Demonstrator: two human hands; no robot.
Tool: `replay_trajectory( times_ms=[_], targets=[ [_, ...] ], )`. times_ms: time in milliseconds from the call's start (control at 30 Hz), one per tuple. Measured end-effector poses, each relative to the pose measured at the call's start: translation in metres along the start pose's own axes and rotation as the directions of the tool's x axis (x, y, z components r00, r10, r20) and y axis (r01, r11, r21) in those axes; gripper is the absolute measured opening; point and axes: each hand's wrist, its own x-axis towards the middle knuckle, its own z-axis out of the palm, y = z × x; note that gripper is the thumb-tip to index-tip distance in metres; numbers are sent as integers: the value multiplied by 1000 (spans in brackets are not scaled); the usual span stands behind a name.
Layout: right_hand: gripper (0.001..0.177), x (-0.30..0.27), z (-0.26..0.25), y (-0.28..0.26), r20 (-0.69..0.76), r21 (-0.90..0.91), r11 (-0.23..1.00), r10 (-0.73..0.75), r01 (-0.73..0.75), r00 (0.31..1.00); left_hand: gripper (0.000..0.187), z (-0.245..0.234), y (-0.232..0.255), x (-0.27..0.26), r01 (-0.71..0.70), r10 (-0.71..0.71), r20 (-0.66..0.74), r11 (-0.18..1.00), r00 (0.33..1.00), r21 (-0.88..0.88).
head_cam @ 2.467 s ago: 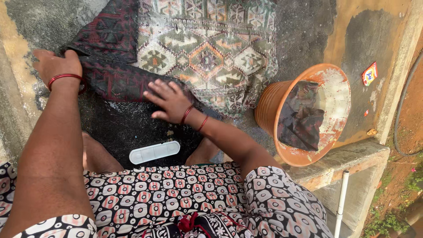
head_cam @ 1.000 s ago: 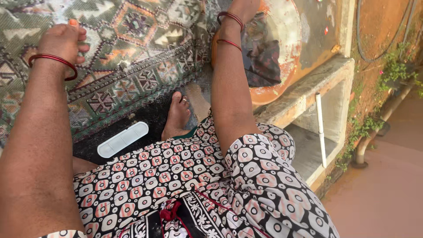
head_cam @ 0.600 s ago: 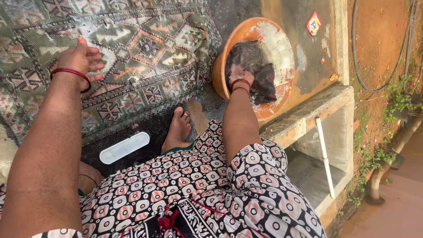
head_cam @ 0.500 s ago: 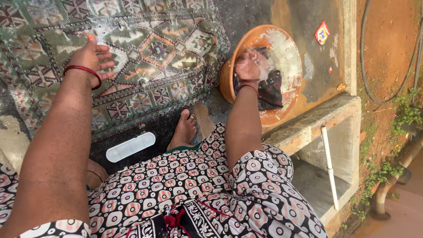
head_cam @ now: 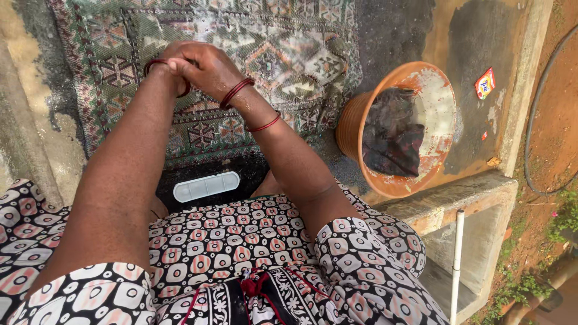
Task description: The person washes a patterned mat by hand on an outdoor concrete surface. They scrub the fabric with soapy water from a bowl and then fold the wet mat.
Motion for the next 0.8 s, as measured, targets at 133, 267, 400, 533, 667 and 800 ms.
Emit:
replay_trajectory(
  times_ms=[133, 267, 400, 533, 667, 800],
  targets=[
    [23, -19, 14, 60, -87, -151, 979, 128, -140, 988, 53, -21, -37, -46, 62, 34, -312, 954, 950, 292],
    [25, -44, 48, 139, -274, -356, 856, 289, -376, 917, 143, -48, -62, -84, 362, -41, -377, 394, 925, 845],
    [42, -50, 117, 156, -119, -470, 827, 286, -308, 951, 171, -58, -81, -88, 311, -159, -276, 282, 948, 908],
    [69, -42, 174, 103, 309, -540, 809, -66, 232, 949, 170, -64, -92, -75, 305, -171, -262, 323, 950, 896],
    [72, -26, 95, 140, 380, -867, 479, 463, 134, 801, 173, -65, -95, -71, 299, -203, -239, 355, 950, 886],
    [73, -64, -26, 229, -321, -797, 230, 621, -558, 715, 175, -64, -94, -73, 300, -171, -254, 349, 952, 888]
  ],
)
